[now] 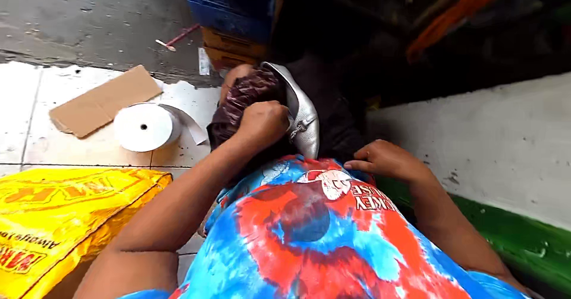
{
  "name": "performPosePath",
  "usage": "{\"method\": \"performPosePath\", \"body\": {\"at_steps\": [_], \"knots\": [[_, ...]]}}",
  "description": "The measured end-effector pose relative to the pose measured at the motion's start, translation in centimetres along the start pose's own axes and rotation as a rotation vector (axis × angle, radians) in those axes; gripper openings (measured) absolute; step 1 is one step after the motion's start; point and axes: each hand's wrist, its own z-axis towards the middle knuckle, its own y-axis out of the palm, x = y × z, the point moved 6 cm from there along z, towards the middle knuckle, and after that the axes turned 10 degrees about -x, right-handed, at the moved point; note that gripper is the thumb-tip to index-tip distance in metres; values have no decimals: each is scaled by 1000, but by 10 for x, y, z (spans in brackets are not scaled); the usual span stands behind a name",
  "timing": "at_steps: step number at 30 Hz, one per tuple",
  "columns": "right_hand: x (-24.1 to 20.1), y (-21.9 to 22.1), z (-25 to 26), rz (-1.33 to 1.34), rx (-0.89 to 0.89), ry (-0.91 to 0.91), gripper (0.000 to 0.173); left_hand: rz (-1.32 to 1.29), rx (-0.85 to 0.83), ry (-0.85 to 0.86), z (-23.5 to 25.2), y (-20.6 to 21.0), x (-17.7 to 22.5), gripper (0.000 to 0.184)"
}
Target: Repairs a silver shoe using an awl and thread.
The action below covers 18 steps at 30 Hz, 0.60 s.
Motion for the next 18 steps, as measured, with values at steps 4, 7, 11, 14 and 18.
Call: {"method": "performPosePath", "body": {"at_steps": [4, 7, 11, 14, 18], "knots": [[26, 14, -14, 23, -78, 158, 57, -18, 77, 75, -3, 4, -9, 27], [20, -7, -27, 49, 217, 51, 51, -24, 102, 111, -4, 0, -11, 30], [-29, -30, -10, 51, 598, -240, 29, 0, 91, 93, -7, 2, -9, 30], [-57, -30, 24, 43, 487, -234, 27, 2, 54, 21, -9, 1, -9, 26], [-64, -40, 22, 102, 442, -411, 22, -46, -110, -93, -11, -3, -3, 31]]}}
